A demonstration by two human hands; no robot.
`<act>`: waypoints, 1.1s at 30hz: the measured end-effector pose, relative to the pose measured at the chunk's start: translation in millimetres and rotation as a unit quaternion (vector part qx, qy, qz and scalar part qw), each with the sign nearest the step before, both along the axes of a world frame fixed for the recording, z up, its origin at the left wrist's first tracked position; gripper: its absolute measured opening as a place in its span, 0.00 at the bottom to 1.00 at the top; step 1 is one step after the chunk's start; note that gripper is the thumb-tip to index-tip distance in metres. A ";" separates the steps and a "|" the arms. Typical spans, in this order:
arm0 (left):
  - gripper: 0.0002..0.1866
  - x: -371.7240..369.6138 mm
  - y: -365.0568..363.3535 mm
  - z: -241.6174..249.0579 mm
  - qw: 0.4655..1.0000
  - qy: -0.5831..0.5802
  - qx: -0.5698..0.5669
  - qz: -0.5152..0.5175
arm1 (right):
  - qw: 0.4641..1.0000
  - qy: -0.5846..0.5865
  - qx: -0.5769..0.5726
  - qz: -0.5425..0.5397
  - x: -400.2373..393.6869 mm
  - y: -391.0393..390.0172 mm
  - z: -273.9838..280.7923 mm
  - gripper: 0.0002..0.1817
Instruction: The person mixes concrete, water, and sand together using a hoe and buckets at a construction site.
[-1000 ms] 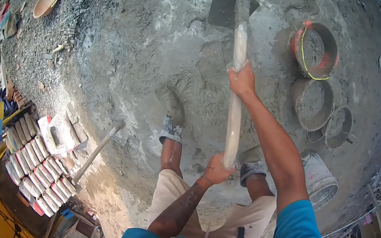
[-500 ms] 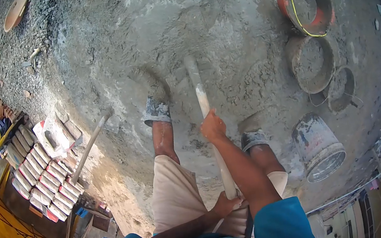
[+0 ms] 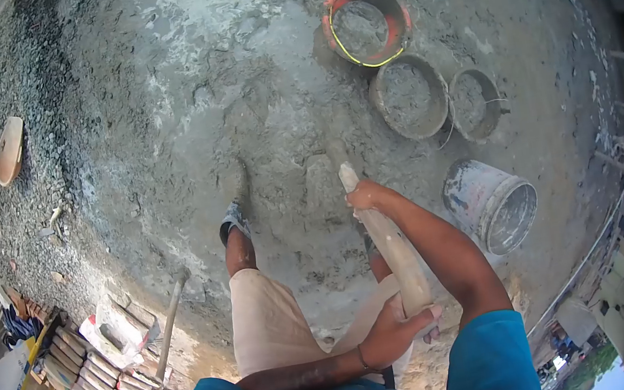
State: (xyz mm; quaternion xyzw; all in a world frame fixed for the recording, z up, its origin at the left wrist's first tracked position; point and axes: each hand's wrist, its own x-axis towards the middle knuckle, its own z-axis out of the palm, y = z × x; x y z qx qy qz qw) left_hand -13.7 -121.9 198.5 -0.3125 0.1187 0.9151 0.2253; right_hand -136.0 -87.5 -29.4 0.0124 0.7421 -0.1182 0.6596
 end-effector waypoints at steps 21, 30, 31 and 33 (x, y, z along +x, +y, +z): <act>0.25 21.3 -48.0 -280.3 0.670 0.046 -0.636 -0.381 | 0.893 0.312 -0.144 -0.291 -121.0 -69.5 -13.5 0.20; 0.19 27.7 17.4 -161.1 0.888 0.002 -0.436 -0.144 | 0.944 0.296 -0.133 -0.059 -66.4 -102.9 -1.9 0.22; 0.16 24.4 29.4 -167.1 0.894 -0.045 -0.431 -0.112 | 0.945 0.289 -0.138 -0.062 -59.9 -107.5 -20.0 0.22; 0.17 25.3 47.8 -180.8 0.925 -0.077 -0.369 -0.051 | 0.953 0.292 -0.039 0.076 -40.4 -106.4 -70.9 0.25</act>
